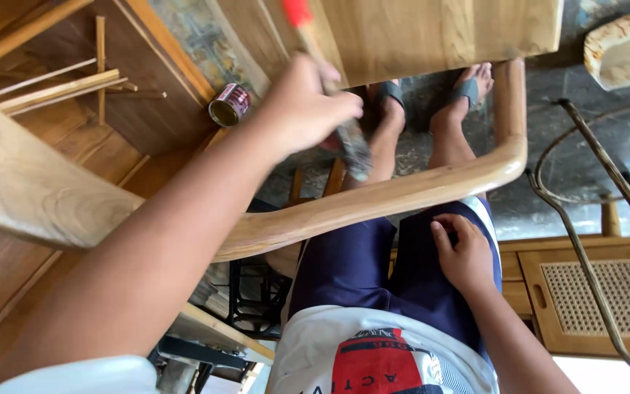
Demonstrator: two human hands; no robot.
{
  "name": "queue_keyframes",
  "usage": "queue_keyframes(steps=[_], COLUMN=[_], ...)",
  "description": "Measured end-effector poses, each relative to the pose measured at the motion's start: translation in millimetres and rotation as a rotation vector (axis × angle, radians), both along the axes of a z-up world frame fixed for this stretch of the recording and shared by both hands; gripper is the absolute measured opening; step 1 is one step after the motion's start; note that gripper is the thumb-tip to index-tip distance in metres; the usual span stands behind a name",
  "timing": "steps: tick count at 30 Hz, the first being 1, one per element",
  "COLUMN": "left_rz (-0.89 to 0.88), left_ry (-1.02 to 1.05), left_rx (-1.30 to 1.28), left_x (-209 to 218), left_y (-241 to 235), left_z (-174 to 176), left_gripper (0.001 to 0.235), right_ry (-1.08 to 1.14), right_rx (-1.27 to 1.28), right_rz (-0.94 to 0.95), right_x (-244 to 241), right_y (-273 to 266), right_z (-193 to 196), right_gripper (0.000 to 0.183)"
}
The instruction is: Applying a clear finish or stain to a wooden chair using a paintbrush
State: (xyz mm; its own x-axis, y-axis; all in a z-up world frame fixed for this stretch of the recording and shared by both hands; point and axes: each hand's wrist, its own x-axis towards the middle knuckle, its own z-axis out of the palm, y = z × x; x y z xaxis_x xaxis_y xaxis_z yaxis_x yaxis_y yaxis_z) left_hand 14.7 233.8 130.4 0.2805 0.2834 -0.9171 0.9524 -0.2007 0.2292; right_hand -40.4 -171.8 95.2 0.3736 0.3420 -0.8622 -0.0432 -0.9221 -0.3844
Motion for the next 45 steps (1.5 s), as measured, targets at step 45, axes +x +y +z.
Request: queue_keyframes(steps=[45], left_rz=[0.078], left_ry=[-0.331], left_rx=[0.327], left_x=[11.5], left_y=[-54.8], left_z=[113.1], left_gripper=[0.012], right_ry=[0.008], right_rx=[0.091], right_rz=[-0.055], right_x=[16.1], right_y=[-7.0], right_z=[1.2], right_gripper=[0.023])
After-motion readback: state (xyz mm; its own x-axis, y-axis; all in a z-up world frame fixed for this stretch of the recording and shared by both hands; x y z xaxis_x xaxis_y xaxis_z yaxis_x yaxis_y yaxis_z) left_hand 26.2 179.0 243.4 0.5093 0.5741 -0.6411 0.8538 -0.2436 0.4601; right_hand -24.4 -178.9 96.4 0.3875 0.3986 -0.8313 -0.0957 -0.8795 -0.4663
